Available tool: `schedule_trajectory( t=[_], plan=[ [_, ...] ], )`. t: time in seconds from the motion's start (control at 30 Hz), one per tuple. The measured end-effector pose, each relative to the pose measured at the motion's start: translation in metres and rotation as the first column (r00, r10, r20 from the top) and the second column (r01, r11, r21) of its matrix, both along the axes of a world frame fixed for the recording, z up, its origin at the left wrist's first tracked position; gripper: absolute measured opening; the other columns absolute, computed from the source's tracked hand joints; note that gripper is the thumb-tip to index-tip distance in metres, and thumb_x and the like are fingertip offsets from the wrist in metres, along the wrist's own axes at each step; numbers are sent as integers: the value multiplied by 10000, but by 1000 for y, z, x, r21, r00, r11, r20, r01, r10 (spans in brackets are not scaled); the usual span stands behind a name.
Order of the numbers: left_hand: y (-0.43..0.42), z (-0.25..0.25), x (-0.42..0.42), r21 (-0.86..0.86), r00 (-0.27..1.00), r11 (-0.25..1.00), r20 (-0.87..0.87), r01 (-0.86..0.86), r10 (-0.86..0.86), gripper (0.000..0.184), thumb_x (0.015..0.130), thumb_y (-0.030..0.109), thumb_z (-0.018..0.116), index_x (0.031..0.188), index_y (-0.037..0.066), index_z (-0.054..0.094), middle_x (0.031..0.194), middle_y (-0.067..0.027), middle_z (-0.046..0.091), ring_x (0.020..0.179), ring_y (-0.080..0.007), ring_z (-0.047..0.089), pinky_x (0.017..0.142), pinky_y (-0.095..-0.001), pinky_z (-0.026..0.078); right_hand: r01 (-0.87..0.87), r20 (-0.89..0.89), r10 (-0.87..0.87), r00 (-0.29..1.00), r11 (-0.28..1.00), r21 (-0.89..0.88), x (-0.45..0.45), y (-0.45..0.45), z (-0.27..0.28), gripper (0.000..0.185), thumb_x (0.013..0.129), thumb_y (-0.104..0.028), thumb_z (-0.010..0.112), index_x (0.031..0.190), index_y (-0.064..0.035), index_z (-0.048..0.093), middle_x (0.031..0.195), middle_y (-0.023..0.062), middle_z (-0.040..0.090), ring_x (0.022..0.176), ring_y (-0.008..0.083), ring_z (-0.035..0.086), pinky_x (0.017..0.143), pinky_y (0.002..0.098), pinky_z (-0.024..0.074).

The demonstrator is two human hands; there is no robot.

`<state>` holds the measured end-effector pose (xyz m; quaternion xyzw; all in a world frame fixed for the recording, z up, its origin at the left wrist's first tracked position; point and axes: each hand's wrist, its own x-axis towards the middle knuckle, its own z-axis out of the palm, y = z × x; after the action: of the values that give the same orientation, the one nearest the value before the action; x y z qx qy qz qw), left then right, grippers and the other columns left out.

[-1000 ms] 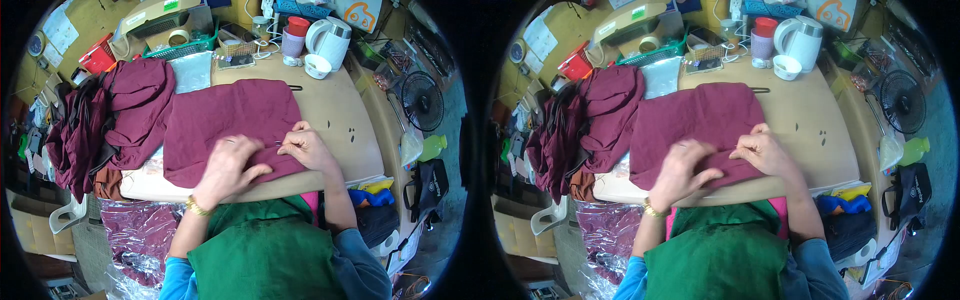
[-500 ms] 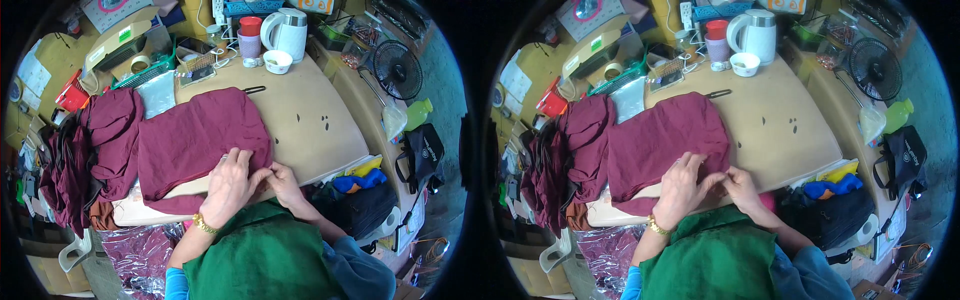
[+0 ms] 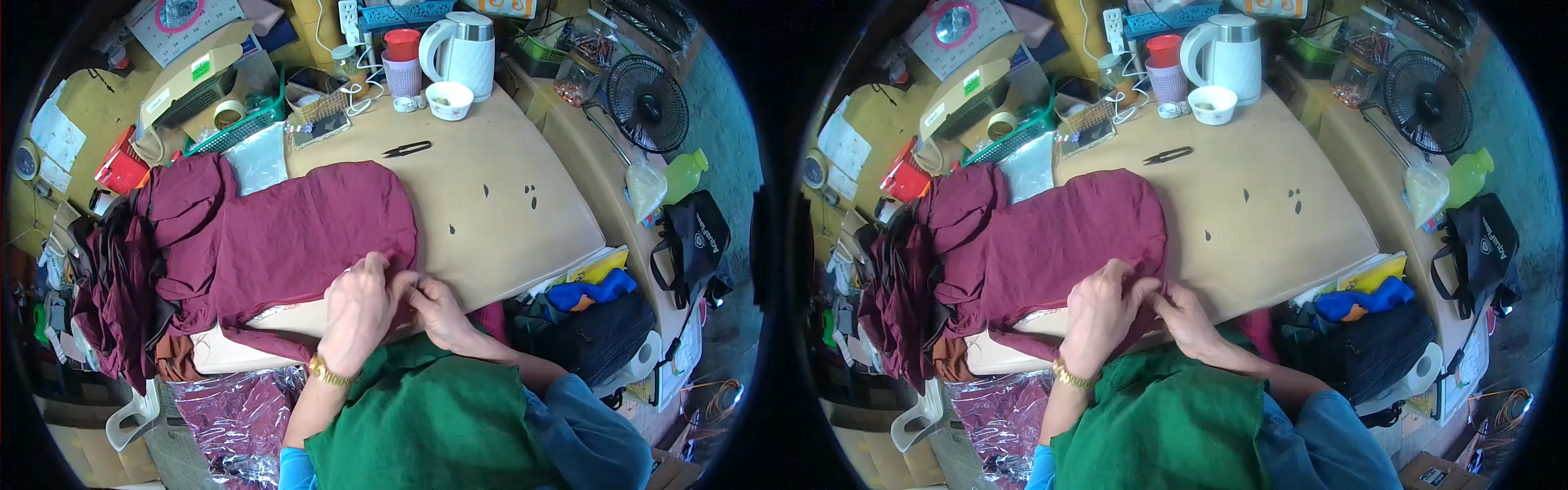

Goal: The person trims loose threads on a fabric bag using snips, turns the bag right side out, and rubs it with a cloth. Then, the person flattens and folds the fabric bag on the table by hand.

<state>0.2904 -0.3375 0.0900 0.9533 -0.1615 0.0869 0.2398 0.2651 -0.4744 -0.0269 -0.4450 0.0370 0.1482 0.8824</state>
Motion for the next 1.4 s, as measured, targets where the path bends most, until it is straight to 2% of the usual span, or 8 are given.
schedule_trajectory(
  t=[0.33,0.4,0.53,0.77,0.97,1.03,1.2,1.4],
  plan=[
    [7,-18,7,-399,996,914,22,-69,84,121,933,95,660,880,5,599,690,-207,608,609,-388,624,548,-418,464,43,-103,-18,994,969,242,3,-11,29,185,1035,-198,541,1152,-65,593,1174,51,657,1073,184,628,862,412,552],
    [11,-15,9,-320,1000,947,7,-22,26,117,936,88,660,905,6,582,697,-195,611,599,-373,626,546,-403,468,-94,-277,279,920,841,534,12,-18,54,184,1021,-202,562,1156,-80,589,1199,51,646,1088,206,622,885,433,534],
    [12,-6,6,-313,1000,950,18,16,-11,126,931,85,669,896,9,575,687,-185,614,595,-363,630,541,-392,467,79,-289,16,957,947,312,28,-11,9,268,1018,-281,556,1205,-90,575,1185,54,651,1081,221,625,895,420,522],
    [12,-5,5,-270,998,962,40,-34,47,236,890,139,735,966,16,548,673,-168,618,585,-329,636,556,-388,480,-306,-254,406,878,884,354,17,-15,48,588,974,-559,541,1365,-125,467,1217,81,626,1068,213,626,868,447,547],
    [20,-7,-13,-249,983,968,168,-31,74,421,846,313,778,1008,-11,564,664,-202,606,609,-379,623,615,-465,477,-24,-289,138,947,931,366,38,4,38,530,956,-400,660,1323,-42,526,1257,74,616,1161,211,595,1008,402,485],
    [33,-17,-18,-14,990,1000,-139,10,-11,399,862,324,751,935,-29,581,677,-238,626,656,-428,643,621,-472,514,40,-207,46,977,918,394,45,8,34,493,1006,-325,592,1363,0,492,1346,111,585,1235,233,560,1102,449,412],
    [37,-3,-23,-8,954,999,-297,-48,43,404,838,340,773,883,-37,638,692,-247,618,654,-415,621,629,-464,478,200,-196,-174,965,972,122,70,16,4,388,1015,-206,586,1337,3,528,1314,85,614,1191,204,581,1042,412,459],
    [16,-3,7,-254,994,964,52,-76,92,358,883,295,734,798,-35,626,693,-229,616,667,-416,622,630,-450,484,246,-68,-238,969,960,136,63,27,11,307,948,-128,686,1219,7,634,1154,71,684,1052,135,617,946,312,483]
  ],
)
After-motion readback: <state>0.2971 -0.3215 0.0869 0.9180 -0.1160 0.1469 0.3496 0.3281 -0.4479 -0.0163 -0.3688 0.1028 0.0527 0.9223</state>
